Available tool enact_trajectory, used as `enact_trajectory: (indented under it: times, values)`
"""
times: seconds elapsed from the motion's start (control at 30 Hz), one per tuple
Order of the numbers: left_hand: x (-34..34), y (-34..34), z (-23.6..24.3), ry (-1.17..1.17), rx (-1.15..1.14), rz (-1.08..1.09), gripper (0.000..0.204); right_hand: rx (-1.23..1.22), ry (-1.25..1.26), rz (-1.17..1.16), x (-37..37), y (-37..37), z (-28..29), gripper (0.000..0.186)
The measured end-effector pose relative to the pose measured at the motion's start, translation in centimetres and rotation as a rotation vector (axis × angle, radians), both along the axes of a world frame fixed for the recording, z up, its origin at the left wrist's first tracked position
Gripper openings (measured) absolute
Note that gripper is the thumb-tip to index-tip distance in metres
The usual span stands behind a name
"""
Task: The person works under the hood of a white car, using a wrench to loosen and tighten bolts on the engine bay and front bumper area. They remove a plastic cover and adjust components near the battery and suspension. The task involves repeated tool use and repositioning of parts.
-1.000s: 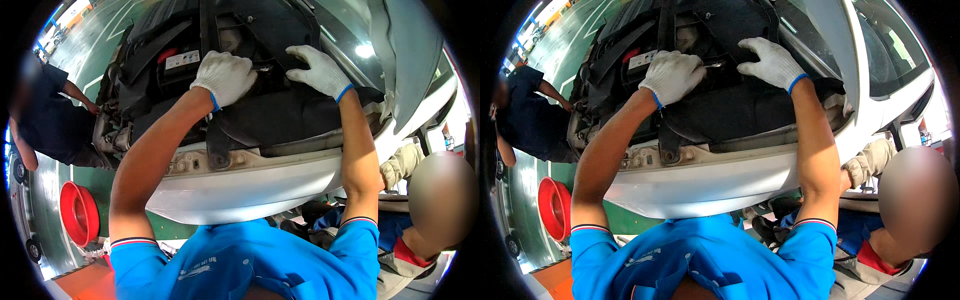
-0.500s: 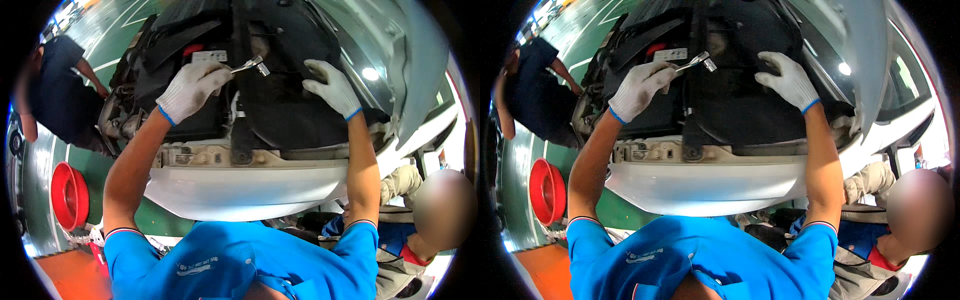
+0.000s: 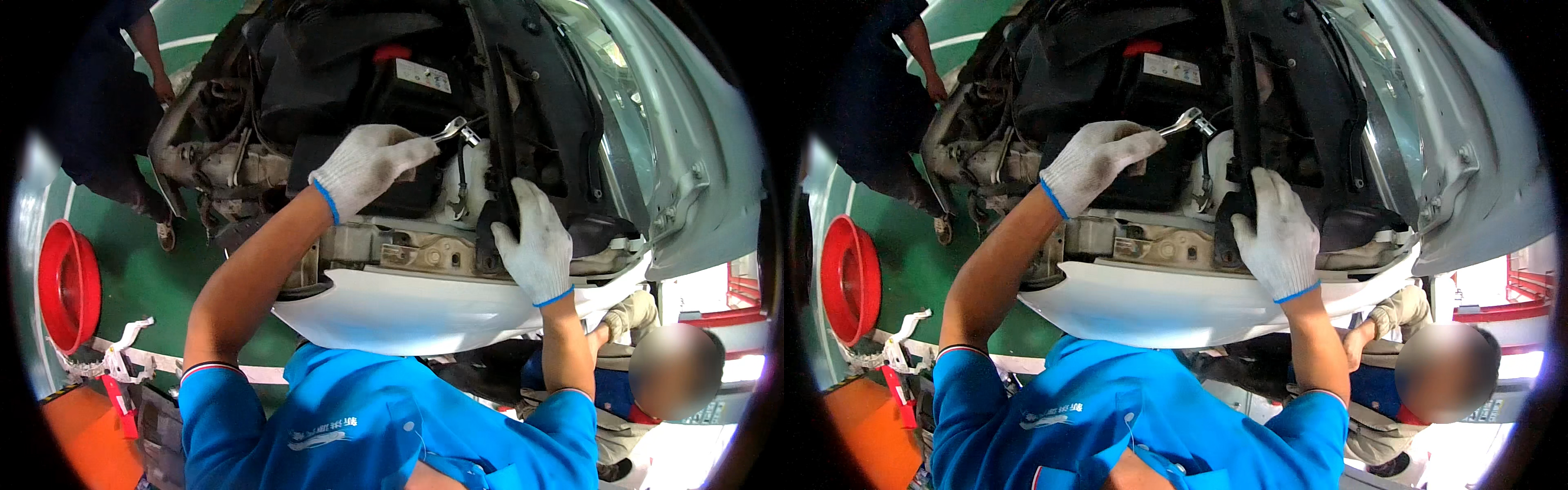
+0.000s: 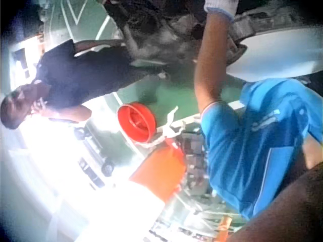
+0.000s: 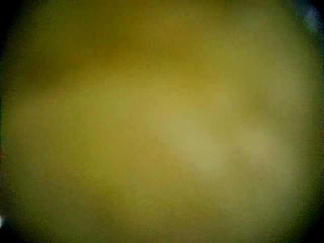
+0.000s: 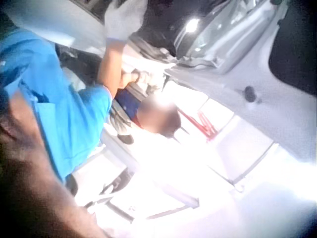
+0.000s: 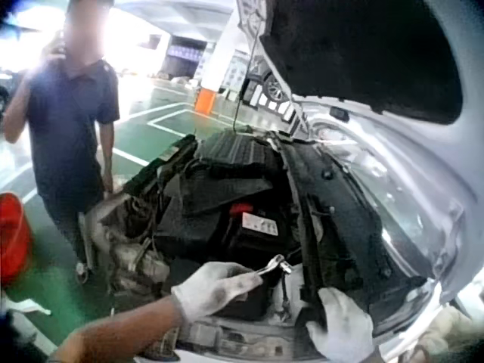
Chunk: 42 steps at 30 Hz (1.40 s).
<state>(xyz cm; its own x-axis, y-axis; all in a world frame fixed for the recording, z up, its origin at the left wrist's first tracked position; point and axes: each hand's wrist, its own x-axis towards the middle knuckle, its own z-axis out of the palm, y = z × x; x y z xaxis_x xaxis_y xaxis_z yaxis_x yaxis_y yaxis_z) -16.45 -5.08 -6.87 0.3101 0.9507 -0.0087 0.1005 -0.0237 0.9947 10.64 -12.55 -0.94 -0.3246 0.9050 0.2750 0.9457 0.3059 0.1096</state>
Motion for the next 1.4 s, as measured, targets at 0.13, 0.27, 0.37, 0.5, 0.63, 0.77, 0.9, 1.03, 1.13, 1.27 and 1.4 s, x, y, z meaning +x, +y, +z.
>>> enact_trajectory:
  times: [0.13,0.27,0.37,0.5,0.63,0.77,0.9,1.03,1.13,1.27,1.4]
  values:
    - [-1.4,0.4,-0.9,-0.082,0.017,-0.068,0.062,0.009,0.129,-0.122,-0.5,-1.4,-0.9,0.071]
    - [-2.2,1.4,-1.6,-0.026,0.071,-0.088,0.062,0.078,0.03,-0.045,-3.0,-1.6,-0.9,0.079]
    - [-1.4,2.0,-2.1,-0.084,0.069,-0.12,0.06,0.023,-0.05,-0.152,-5.1,0.3,-1.3,0.086]
    - [-0.8,2.9,-2.4,0.058,0.161,-0.189,0.057,-0.032,-0.07,-0.202,-6.4,1.3,-1.5,0.082]
    - [-0.2,3.4,-4.7,0.075,0.502,-0.132,0.052,-0.07,-0.124,-0.181,-6.7,2.0,-0.4,0.08]
    - [0.2,2.6,-3.3,0.1,0.21,-0.209,0.045,-0.083,-0.079,-0.152,-6.8,2.6,1.7,0.079]
    - [2.1,3.3,-3.7,0.201,0.332,-0.115,0.04,-0.091,-0.102,-0.131,-6.4,2.9,2.9,0.079]
    - [4.3,5.1,-3.6,0.273,0.463,0.067,0.036,-0.095,-0.161,-0.096,-6.2,3.1,3.7,0.08]
    - [5.8,6.7,-3.6,0.316,0.583,0.1,0.032,-0.106,-0.156,-0.094,-6.0,3.2,3.7,0.082]
    - [7.5,8.2,-4.0,0.39,0.694,0.085,0.03,-0.116,-0.157,-0.081,-5.6,3.4,3.8,0.083]
    - [8.4,9.2,-4.1,0.417,0.722,0.05,0.03,-0.12,-0.147,-0.089,-5.6,3.5,3.7,0.083]
